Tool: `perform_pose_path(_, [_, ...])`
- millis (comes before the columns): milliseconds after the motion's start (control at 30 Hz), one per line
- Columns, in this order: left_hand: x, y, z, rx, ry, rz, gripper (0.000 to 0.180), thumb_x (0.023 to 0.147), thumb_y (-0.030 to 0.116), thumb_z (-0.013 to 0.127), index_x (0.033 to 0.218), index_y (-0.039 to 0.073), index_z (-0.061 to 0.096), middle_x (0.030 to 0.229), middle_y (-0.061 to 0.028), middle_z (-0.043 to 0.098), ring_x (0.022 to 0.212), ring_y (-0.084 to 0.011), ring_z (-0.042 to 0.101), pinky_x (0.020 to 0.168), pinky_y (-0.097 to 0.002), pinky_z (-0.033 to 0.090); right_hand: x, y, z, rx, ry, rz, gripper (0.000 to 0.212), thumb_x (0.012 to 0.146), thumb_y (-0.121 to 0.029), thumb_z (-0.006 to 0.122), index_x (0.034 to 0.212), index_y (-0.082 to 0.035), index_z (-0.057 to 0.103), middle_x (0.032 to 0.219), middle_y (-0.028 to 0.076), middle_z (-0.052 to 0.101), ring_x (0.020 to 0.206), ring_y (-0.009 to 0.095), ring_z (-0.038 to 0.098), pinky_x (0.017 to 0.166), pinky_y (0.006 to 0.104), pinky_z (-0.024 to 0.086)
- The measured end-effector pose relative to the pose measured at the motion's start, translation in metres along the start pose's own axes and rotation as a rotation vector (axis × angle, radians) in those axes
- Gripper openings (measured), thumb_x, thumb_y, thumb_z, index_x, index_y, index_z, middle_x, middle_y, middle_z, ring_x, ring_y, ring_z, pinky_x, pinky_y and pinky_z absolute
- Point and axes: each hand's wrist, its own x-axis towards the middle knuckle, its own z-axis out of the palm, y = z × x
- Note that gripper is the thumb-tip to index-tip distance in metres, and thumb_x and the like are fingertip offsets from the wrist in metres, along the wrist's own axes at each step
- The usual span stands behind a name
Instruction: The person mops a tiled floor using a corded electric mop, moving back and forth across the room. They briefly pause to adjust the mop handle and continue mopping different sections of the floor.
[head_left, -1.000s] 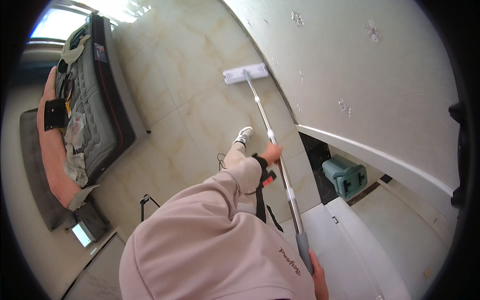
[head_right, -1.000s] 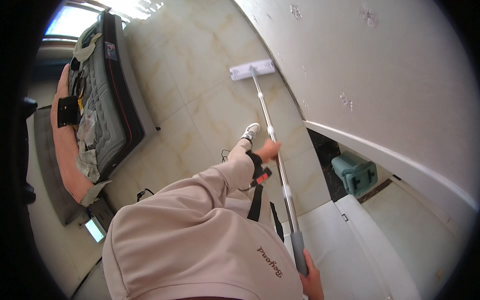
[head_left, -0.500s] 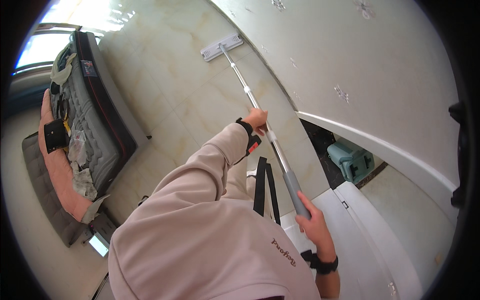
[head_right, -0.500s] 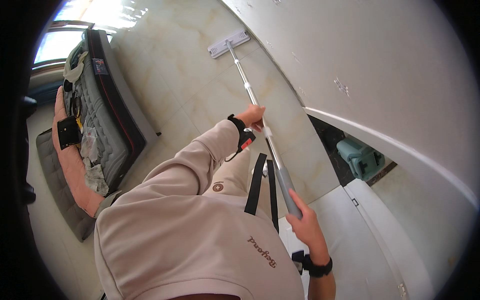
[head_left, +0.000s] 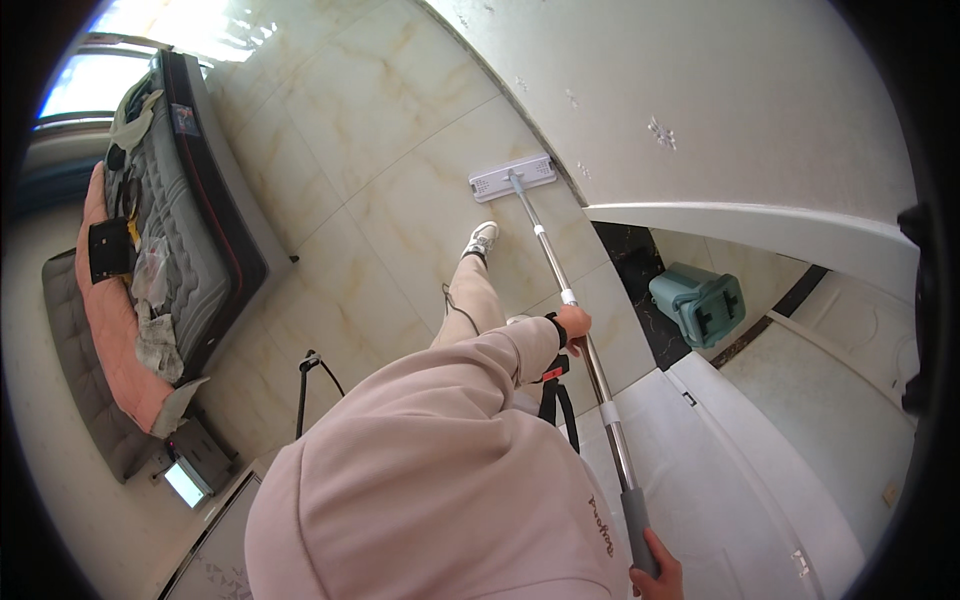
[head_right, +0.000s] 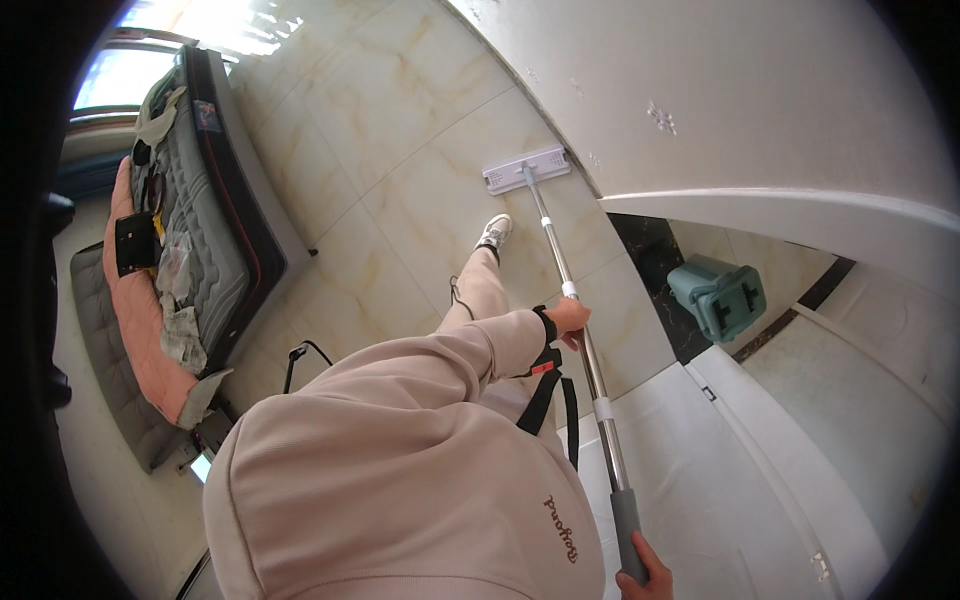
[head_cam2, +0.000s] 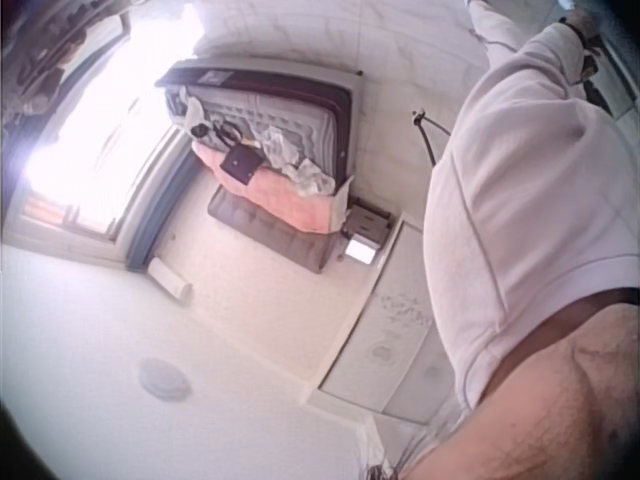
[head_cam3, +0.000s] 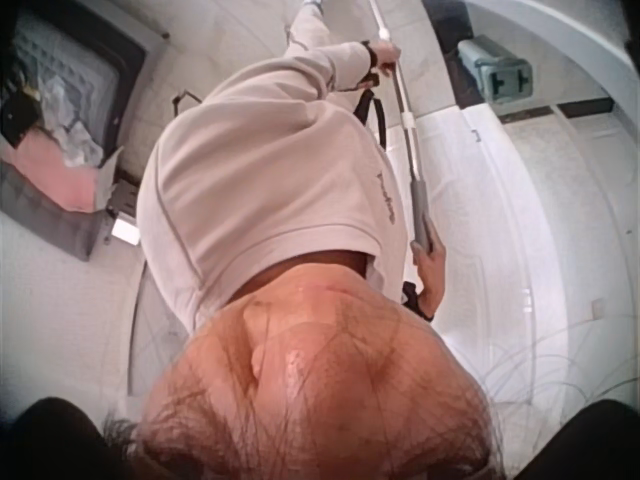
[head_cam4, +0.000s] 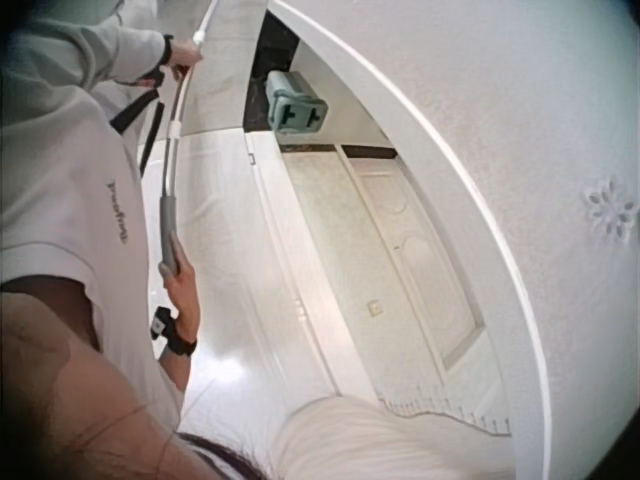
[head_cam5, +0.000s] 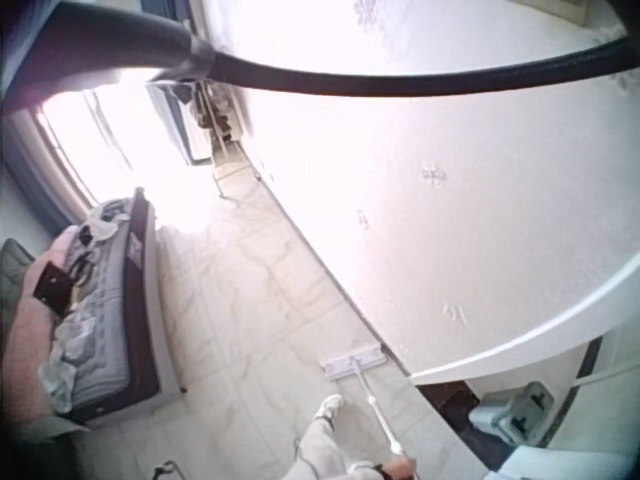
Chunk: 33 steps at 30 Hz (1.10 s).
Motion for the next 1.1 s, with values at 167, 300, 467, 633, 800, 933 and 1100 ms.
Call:
perform_pose_path(167, [-0.072, 0.023, 0.006, -0.171, 0.123, 0.166, 0.024, 0.086, 0.014, 0.051, 0.097, -0.001, 0.037, 0.08, -0.0105, 0.047, 0.062, -0.0269, 0.057, 0.056, -0.0455, 0.056, 0.0, -0.005, -0.015, -0.021, -0.031, -0.049, 0.061, 0.072, -0.002, 0.052, 0.132, -0.007, 0.042, 0.072, -0.001, 0.047, 0.054, 0.008, 0.039, 0.047, 0.023, 0.035])
perform_pose_path(300, [-0.091, 0.06, -0.044, -0.387, 0.183, 0.308, 0.02, 0.088, 0.012, 0.05, 0.092, -0.002, 0.038, 0.079, -0.0126, 0.046, 0.064, -0.0282, 0.058, 0.053, -0.0441, 0.054, 0.036, -0.037, -0.008, -0.093, -0.09, -0.165, 0.062, 0.068, 0.002, 0.054, 0.129, -0.003, 0.044, 0.075, 0.006, 0.056, 0.056, 0.011, 0.049, 0.05, 0.0249, 0.042])
perform_pose_path(467, [-0.119, 0.137, -0.151, -0.458, 0.211, 0.402, 0.024, 0.09, 0.019, 0.046, 0.095, -0.002, 0.037, 0.082, -0.0152, 0.047, 0.064, -0.028, 0.055, 0.057, -0.0472, 0.055, 0.116, -0.114, 0.038, -0.195, -0.191, -0.371, 0.058, 0.069, -0.003, 0.057, 0.126, -0.002, 0.044, 0.11, 0.019, 0.058, 0.101, 0.022, 0.056, 0.087, 0.0283, 0.041])
perform_pose_path(633, [-0.144, 0.178, -0.201, -0.366, 0.339, 0.379, 0.025, 0.091, 0.02, 0.045, 0.096, -0.004, 0.039, 0.08, -0.0133, 0.048, 0.067, -0.0266, 0.057, 0.058, -0.0457, 0.055, 0.162, -0.19, 0.079, -0.204, -0.28, -0.455, 0.055, 0.073, -0.006, 0.053, 0.128, -0.008, 0.044, 0.099, 0.02, 0.059, 0.079, 0.023, 0.056, 0.076, 0.0299, 0.044])
perform_pose_path(800, [-0.112, 0.163, -0.199, -0.132, 0.386, 0.243, 0.031, 0.088, 0.026, 0.044, 0.098, -0.003, 0.038, 0.072, -0.0192, 0.056, 0.056, -0.0361, 0.061, 0.048, -0.0484, 0.053, 0.158, -0.183, 0.081, -0.269, -0.206, -0.47, 0.055, 0.074, -0.006, 0.052, 0.128, -0.008, 0.044, 0.094, 0.019, 0.059, 0.073, 0.026, 0.054, 0.072, 0.0305, 0.044])
perform_pose_path(933, [-0.032, 0.086, -0.17, 0.264, 0.144, 0.239, 0.028, 0.078, 0.027, 0.059, 0.086, 0.002, 0.05, 0.072, -0.0151, 0.061, 0.064, -0.0297, 0.064, 0.056, -0.0415, 0.055, 0.12, -0.117, 0.049, -0.319, -0.156, -0.395, 0.054, 0.073, -0.003, 0.053, 0.127, -0.006, 0.044, 0.108, 0.022, 0.057, 0.095, 0.029, 0.058, 0.084, 0.0298, 0.043])
perform_pose_path(1100, [0.033, -0.005, -0.085, 0.382, -0.24, 0.321, 0.032, 0.09, 0.028, 0.041, 0.088, -0.004, 0.049, 0.078, -0.0213, 0.06, 0.067, -0.0361, 0.064, 0.058, -0.0507, 0.056, 0.052, -0.027, 0.004, -0.27, -0.025, -0.238, 0.055, 0.07, -0.001, 0.053, 0.124, -0.003, 0.047, 0.103, 0.018, 0.059, 0.08, 0.02, 0.056, 0.071, 0.0279, 0.044])
